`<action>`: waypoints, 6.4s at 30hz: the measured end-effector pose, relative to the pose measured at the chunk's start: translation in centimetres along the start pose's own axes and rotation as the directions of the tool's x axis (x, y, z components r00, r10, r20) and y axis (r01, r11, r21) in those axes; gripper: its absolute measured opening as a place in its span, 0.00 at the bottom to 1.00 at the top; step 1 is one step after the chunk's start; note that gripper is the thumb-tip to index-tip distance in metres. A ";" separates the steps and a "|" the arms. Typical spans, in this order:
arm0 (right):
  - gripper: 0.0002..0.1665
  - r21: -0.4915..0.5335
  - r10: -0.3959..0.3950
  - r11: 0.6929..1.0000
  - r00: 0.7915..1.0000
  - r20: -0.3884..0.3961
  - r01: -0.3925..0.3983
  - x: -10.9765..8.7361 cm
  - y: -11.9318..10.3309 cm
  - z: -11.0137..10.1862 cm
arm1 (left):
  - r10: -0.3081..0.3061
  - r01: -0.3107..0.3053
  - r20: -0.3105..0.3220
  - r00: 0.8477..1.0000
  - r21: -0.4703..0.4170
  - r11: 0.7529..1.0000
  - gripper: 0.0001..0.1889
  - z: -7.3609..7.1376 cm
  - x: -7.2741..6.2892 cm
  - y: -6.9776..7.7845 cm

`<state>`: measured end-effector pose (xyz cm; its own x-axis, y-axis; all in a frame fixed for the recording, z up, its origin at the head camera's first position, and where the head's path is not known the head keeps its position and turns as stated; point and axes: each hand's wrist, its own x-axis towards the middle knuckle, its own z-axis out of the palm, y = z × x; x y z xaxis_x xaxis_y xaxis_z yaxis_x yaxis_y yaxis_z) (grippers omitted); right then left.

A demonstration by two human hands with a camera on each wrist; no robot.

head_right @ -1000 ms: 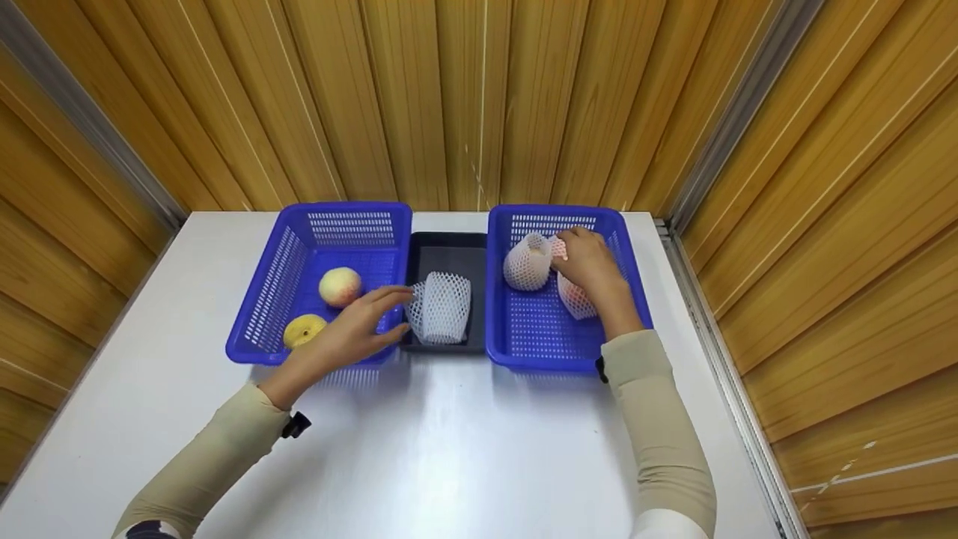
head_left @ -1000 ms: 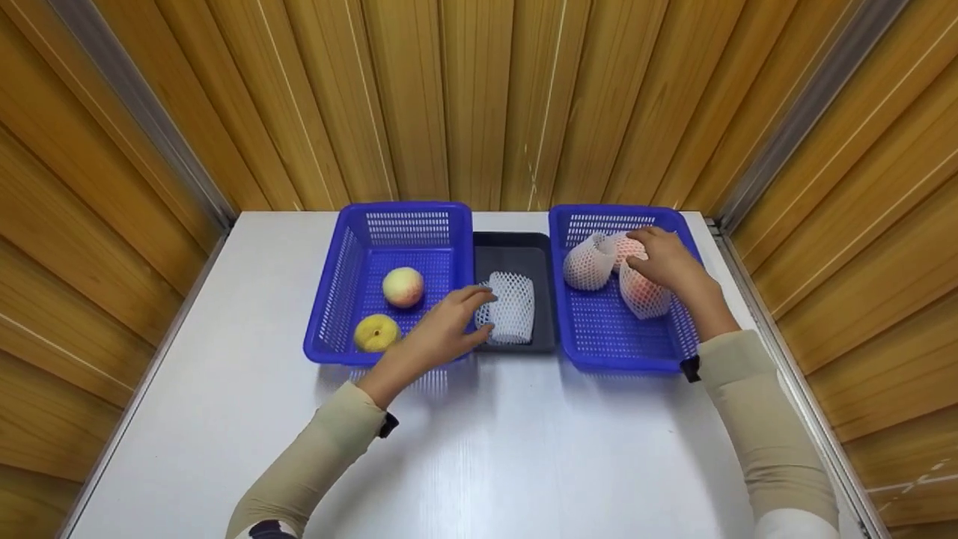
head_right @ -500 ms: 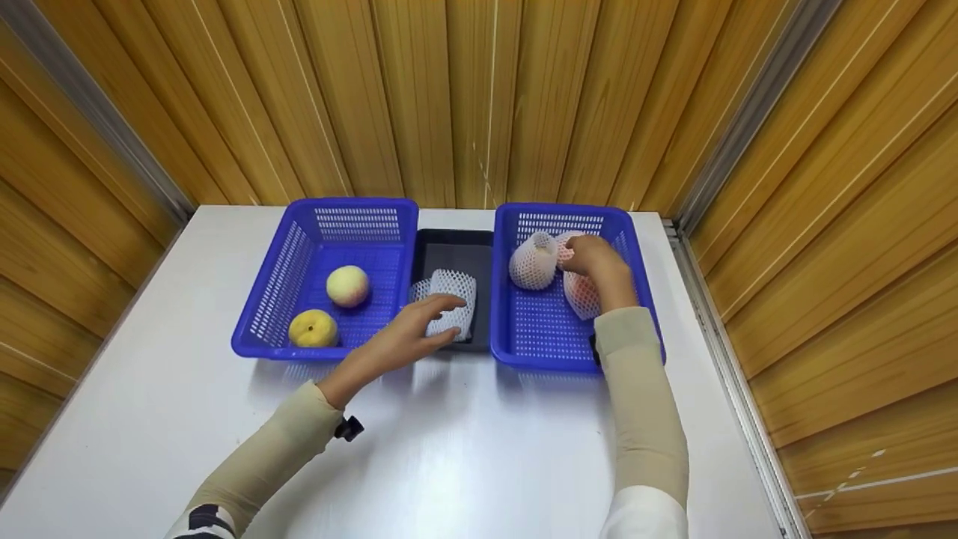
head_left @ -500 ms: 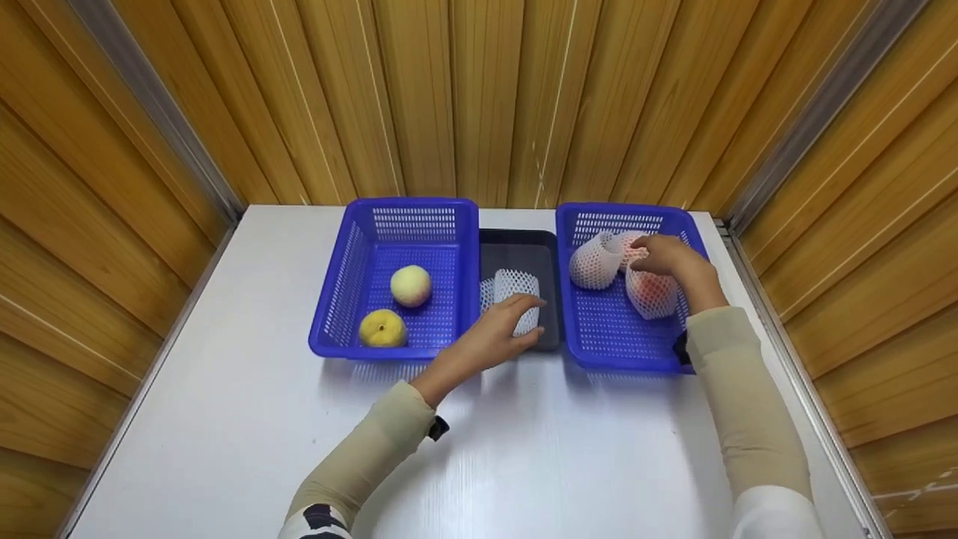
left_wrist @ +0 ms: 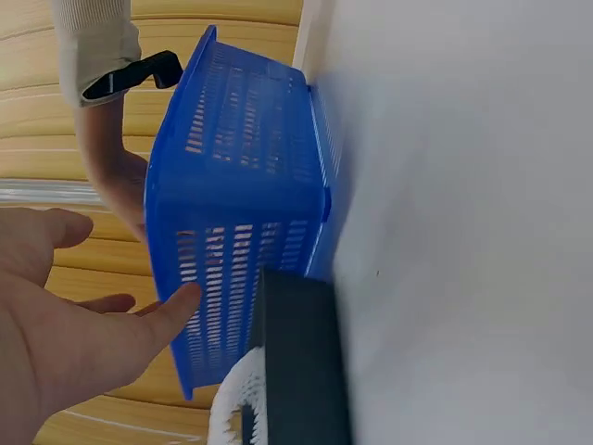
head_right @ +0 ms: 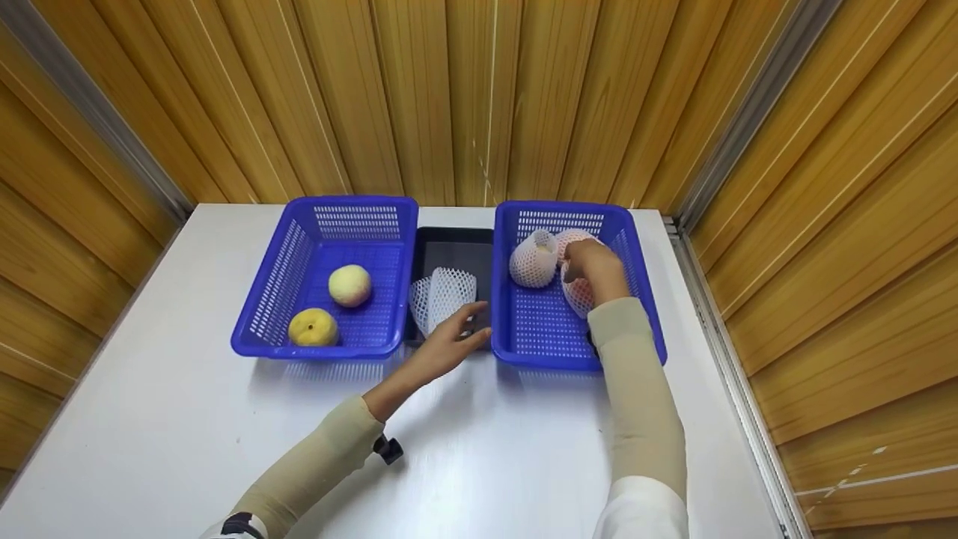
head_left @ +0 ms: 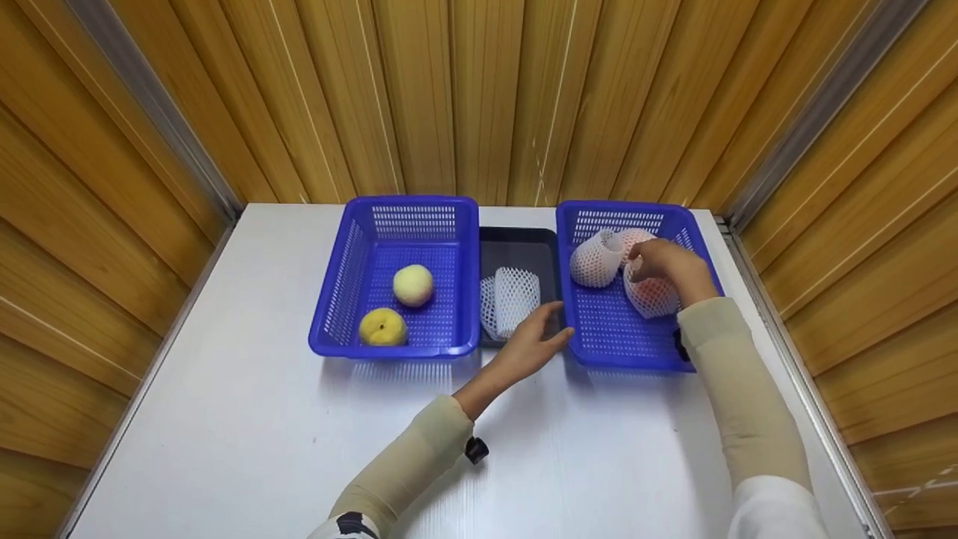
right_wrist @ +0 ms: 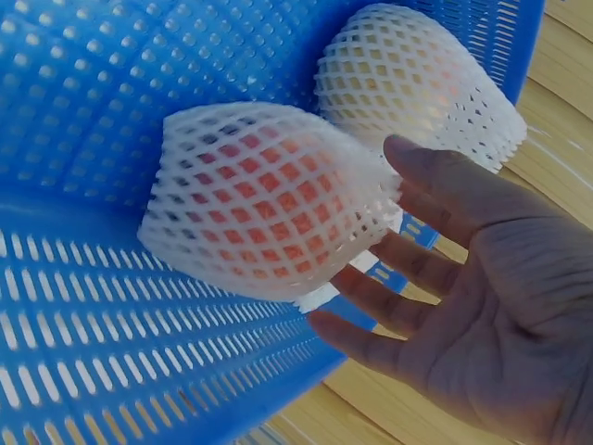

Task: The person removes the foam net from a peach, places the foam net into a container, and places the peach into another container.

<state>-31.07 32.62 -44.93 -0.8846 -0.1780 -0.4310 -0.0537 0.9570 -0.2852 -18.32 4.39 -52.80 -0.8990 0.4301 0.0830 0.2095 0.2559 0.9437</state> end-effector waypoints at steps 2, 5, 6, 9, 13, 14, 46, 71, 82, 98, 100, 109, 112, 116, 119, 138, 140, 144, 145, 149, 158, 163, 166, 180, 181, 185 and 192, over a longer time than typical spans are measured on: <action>0.26 -0.033 -0.018 0.999 1.000 -0.017 0.017 0.1 0.2 0.1 | -0.008 0.007 -0.015 1.000 -0.100 0.995 0.32 0.6 0.3 -0.2; 0.21 -0.087 -0.061 0.995 0.997 -0.038 0.057 0.2 0.5 0.2 | -0.029 0.022 -0.023 0.999 -0.243 0.970 0.36 1.5 0.8 -0.7; 0.20 -0.102 -0.077 0.992 0.996 -0.044 0.072 0.2 0.6 0.3 | -0.046 0.039 -0.022 0.999 -0.274 0.961 0.39 1.8 0.9 -0.9; 0.21 -0.113 -0.119 0.987 0.992 -0.052 0.112 0.4 0.8 0.5 | -0.107 0.093 -0.022 0.994 -0.336 0.937 0.42 2.3 1.1 -1.3; 0.33 -0.060 -0.081 0.995 0.996 -0.042 0.078 0.2 0.8 0.5 | -0.163 0.144 -0.011 0.987 -0.407 0.902 0.41 2.5 1.4 -1.5; 0.36 -0.052 -0.061 0.997 0.998 -0.033 0.059 0.1 0.9 0.5 | -0.165 0.148 -0.004 0.986 -0.426 0.893 0.41 2.6 1.5 -1.5; 0.41 0.142 0.217 0.958 0.953 0.210 -0.250 -0.6 1.1 -0.1 | -0.152 0.162 0.062 0.986 -0.520 0.838 0.39 2.5 2.0 -2.5; 0.44 0.090 0.117 0.987 0.982 0.149 -0.131 0.7 1.5 0.5 | -0.158 0.168 0.064 0.985 -0.519 0.838 0.38 2.4 1.6 -2.1; 0.65 0.299 0.187 0.927 0.969 0.159 -0.228 0.6 2.0 1.4 | -0.154 0.170 0.074 0.985 -0.541 0.824 0.37 2.3 1.4 -1.8; 0.60 0.156 0.097 0.980 0.978 0.184 -0.126 0.9 0.5 0.8 | -0.132 0.149 0.070 0.989 -0.529 0.835 0.35 2.7 1.4 -2.1; 0.54 0.086 0.063 0.993 0.988 0.139 -0.076 0.5 0.2 0.2 | -0.133 0.148 0.066 0.989 -0.522 0.840 0.35 2.7 1.4 -2.2; 0.52 0.006 -0.023 1.000 0.991 -0.130 0.024 -1.5 -0.9 -2.4 | -0.164 0.170 0.059 0.985 -0.527 0.833 0.33 2.5 1.2 -2.1; 0.54 0.010 -0.007 1.000 0.981 -0.193 0.009 -2.3 -1.3 -2.4 | -0.167 0.175 0.065 0.984 -0.538 0.825 0.33 2.7 1.1 -2.1; 0.52 0.045 -0.002 0.999 0.962 -0.274 0.015 -3.1 -2.0 -2.0 | -0.167 0.172 0.059 0.984 -0.536 0.826 0.32 2.8 1.1 -2.2; 0.50 0.079 0.003 0.997 0.944 -0.331 0.025 -3.8 -2.7 -1.5 | -0.166 0.167 0.050 0.985 -0.534 0.829 0.31 2.9 1.0 -2.3; 0.43 0.018 -0.112 0.991 0.886 -0.450 0.134 -6.0 -5.9 1.9 | -0.162 0.163 0.049 0.986 -0.530 0.832 0.31 2.9 0.9 -2.5; 0.43 0.025 -0.120 0.989 0.879 -0.462 0.147 -6.3 -6.1 2.2 | -0.159 0.159 0.047 0.986 -0.534 0.830 0.31 3.0 0.9 -2.5; 0.43 0.061 -0.105 0.987 0.877 -0.469 0.151 -6.9 -6.5 2.8 | -0.147 0.145 0.040 0.988 -0.543 0.827 0.31 3.0 0.9 -2.7; 0.43 0.068 -0.102 0.986 0.878 -0.468 0.151 -7.0 -6.7 3.0 | -0.144 0.142 0.039 0.989 -0.544 0.827 0.31 3.0 0.9 -2.7; 0.44 0.079 -0.103 0.984 0.877 -0.469 0.158 -7.4 -7.1 3.8 | -0.134 0.133 0.038 0.990 -0.555 0.821 0.32 3.1 0.9 -2.7; 0.42 0.157 -0.136 0.958 0.862 -0.489 0.240 -8.0 -8.2 6.0 | -0.122 0.126 0.042 0.992 -0.513 0.849 0.27 2.2 0.6 -2.9; 0.42 0.156 -0.160 0.949 0.847 -0.507 0.273 -8.5 -8.7 6.6 | -0.111 0.107 0.021 0.994 -0.480 0.870 0.20 1.1 0.2 -2.6; 0.41 0.144 -0.181 0.945 0.834 -0.522 0.295 -8.9 -9.1 6.9 | -0.099 0.091 0.011 0.995 -0.491 0.866 0.19 0.5 -0.2 -2.4; 0.38 0.055 -0.296 0.922 0.786 -0.542 0.384 -10.4 -13.0 8.7 | -0.021 0.026 0.017 1.000 -0.388 0.921 0.17 -1.2 -2.9 -2.2; 0.38 0.042 -0.311 0.917 0.778 -0.546 0.396 -10.5 -13.3 8.9 | -0.017 0.026 0.025 1.000 -0.388 0.921 0.17 -1.3 -3.2 -2.3; 0.38 0.007 -0.350 0.905 0.753 -0.557 0.426 -10.8 -14.0 9.4 | -0.022 0.050 0.082 0.996 -0.358 0.932 0.20 -1.9 -4.6 -2.8; 0.39 -0.027 -0.409 0.880 0.728 -0.549 0.474 -11.4 -15.2 10.0 | -0.044 0.075 0.119 0.992 -0.269 0.960 0.20 -3.2 -6.4 -3.5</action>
<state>-15.58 17.77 -44.24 -0.8770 -0.3953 0.2731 -0.4790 0.7642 -0.4320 -14.55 -1.98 -55.56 -0.8549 0.5187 0.0027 0.0305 0.0451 0.9985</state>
